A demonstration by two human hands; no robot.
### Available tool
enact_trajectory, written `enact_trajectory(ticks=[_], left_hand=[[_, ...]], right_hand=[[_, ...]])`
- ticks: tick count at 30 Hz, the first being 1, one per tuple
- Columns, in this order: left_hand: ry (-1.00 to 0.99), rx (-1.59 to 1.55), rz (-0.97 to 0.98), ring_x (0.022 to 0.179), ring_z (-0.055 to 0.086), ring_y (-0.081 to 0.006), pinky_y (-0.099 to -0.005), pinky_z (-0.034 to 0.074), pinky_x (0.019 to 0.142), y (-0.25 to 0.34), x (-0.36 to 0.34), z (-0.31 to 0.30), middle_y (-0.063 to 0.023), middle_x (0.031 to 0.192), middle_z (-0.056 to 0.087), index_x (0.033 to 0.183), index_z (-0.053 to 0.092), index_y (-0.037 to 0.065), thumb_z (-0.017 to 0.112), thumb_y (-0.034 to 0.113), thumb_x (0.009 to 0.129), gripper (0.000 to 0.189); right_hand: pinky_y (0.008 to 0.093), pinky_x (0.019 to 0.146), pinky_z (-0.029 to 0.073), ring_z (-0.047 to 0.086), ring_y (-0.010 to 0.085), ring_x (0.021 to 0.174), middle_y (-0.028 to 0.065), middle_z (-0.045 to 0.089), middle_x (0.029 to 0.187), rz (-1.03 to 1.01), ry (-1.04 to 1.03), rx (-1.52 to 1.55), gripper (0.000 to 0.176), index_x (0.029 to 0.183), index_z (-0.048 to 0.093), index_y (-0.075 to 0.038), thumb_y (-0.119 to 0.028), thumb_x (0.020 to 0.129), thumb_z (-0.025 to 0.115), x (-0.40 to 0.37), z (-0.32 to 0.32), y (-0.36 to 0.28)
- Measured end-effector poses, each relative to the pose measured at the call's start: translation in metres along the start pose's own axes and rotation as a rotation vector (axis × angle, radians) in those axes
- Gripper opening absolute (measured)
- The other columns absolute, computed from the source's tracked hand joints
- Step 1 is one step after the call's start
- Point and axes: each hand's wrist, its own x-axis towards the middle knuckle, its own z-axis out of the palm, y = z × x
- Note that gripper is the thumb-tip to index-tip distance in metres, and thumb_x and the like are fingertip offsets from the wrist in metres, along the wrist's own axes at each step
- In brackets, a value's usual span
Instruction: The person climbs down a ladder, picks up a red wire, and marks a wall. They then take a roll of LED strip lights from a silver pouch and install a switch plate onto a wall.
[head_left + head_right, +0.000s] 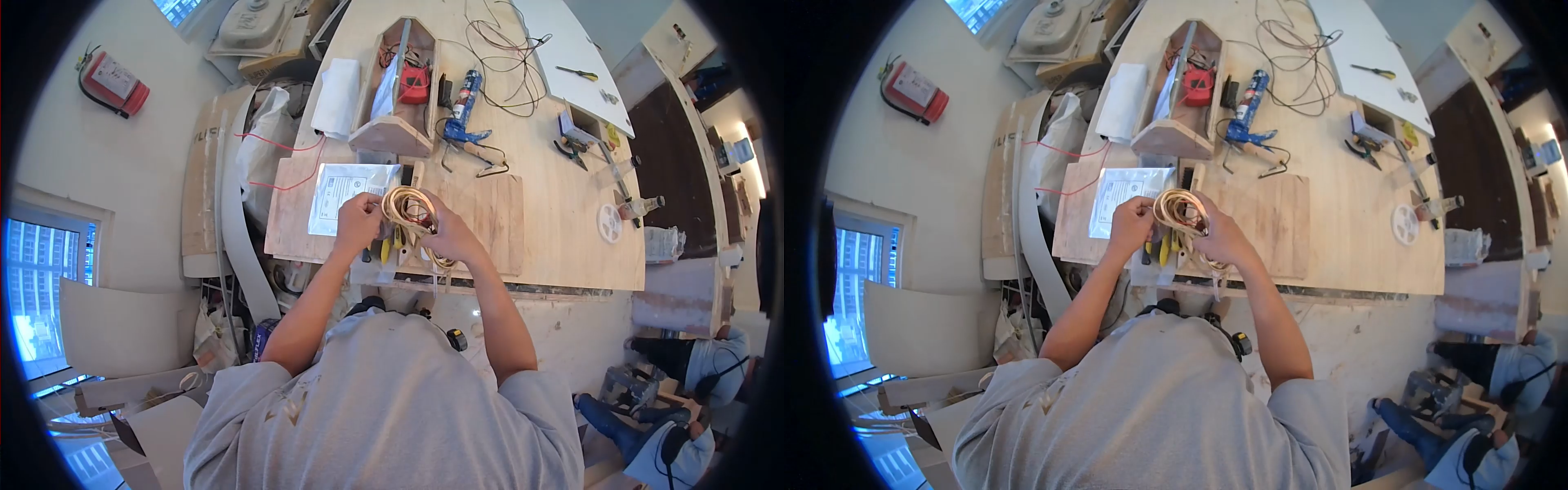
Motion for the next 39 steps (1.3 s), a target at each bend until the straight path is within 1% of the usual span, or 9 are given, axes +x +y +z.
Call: enact_trajectory(ticks=[2,5,8,14,18,20,26,32,39], left_hand=[[-0.07,-0.237,-0.174,0.047,0.054,-0.0087,-0.0229,0.04,0.041,0.0,0.001,-0.004,-0.0045,0.067,0.062,0.094,0.064,-0.001,0.063,0.011,0.084,0.016],[-0.055,-0.193,-0.236,0.056,0.059,-0.0178,-0.0341,0.047,0.054,0.005,-0.002,-0.005,-0.0106,0.067,0.063,0.093,0.062,-0.002,0.063,0.01,0.081,0.017],[0.079,0.264,0.22,0.058,0.061,-0.0255,-0.0383,0.048,0.055,0.016,-0.016,0.006,-0.0142,0.067,0.063,0.093,0.061,0.0,0.06,0.011,0.082,0.016],[0.133,0.628,0.355,0.066,0.061,-0.036,-0.0426,0.049,0.061,0.03,-0.017,0.007,-0.0177,0.071,0.062,0.094,0.061,0.003,0.058,0.013,0.083,0.015],[0.15,0.729,0.425,0.067,0.061,-0.0363,-0.0444,0.048,0.061,0.023,-0.012,0.009,-0.0166,0.07,0.063,0.093,0.061,0.003,0.059,0.014,0.082,0.015],[0.05,0.74,0.302,0.072,0.063,-0.0357,-0.0451,0.049,0.064,0.014,-0.008,0.009,-0.0167,0.08,0.065,0.095,0.061,0.004,0.059,0.015,0.081,0.018],[-0.168,0.472,0.147,0.065,0.063,-0.0326,-0.0391,0.048,0.061,0.001,-0.02,0.021,-0.0172,0.07,0.063,0.094,0.063,0.001,0.061,0.014,0.08,0.02],[-0.108,0.166,0.111,0.064,0.064,-0.0274,-0.0376,0.049,0.062,-0.003,-0.025,0.035,-0.0199,0.076,0.064,0.091,0.062,-0.002,0.065,0.017,0.08,0.023],[-0.006,0.401,0.061,0.063,0.063,-0.0289,-0.038,0.047,0.059,-0.009,-0.024,0.022,-0.0186,0.07,0.063,0.084,0.062,-0.003,0.069,0.023,0.077,0.027]], right_hand=[[0.0355,0.092,0.047,0.059,0.0315,0.111,0.0198,0.059,0.123,-0.007,-0.018,0.066,0.086,0.144,0.03,-0.011,-0.004,0.066,0.064,0.0,-0.003,0.002],[0.0325,0.093,0.046,0.059,0.0243,0.109,0.0165,0.058,0.122,-0.033,-0.015,0.064,0.08,0.143,0.033,-0.009,-0.002,0.069,0.062,0.001,-0.001,0.017],[0.0355,0.089,0.048,0.062,0.03,0.104,0.021,0.062,0.115,0.034,-0.032,-0.112,0.081,0.144,0.031,-0.009,-0.007,0.07,0.063,-0.001,0.004,0.014],[0.0422,0.08,0.051,0.063,0.0403,0.089,0.0251,0.065,0.099,0.16,-0.047,-0.424,0.085,0.146,0.026,-0.011,-0.012,0.069,0.063,-0.003,0.011,0.012],[0.0412,0.08,0.051,0.064,0.0332,0.094,0.0225,0.063,0.104,0.176,-0.08,-0.262,0.085,0.146,0.026,-0.01,-0.009,0.069,0.063,-0.002,0.004,0.012],[0.039,0.082,0.051,0.063,0.0288,0.099,0.0198,0.062,0.112,0.171,-0.137,-0.072,0.086,0.146,0.026,-0.007,-0.007,0.068,0.063,-0.01,-0.011,0.001],[0.0307,0.102,0.037,0.049,0.0172,0.12,0.0072,0.05,0.131,0.016,-0.009,0.83,0.082,0.142,0.034,-0.005,0.004,0.066,0.064,-0.03,-0.017,0.012],[0.0307,0.102,0.037,0.05,0.0179,0.117,0.0086,0.053,0.125,-0.047,-0.036,0.505,0.075,0.139,0.037,-0.004,0.003,0.068,0.062,-0.004,0.017,0.044],[0.0304,0.101,0.038,0.051,0.0177,0.116,0.0084,0.055,0.122,0.011,-0.078,0.402,0.07,0.136,0.04,-0.003,0.004,0.068,0.06,0.002,0.024,0.044]])
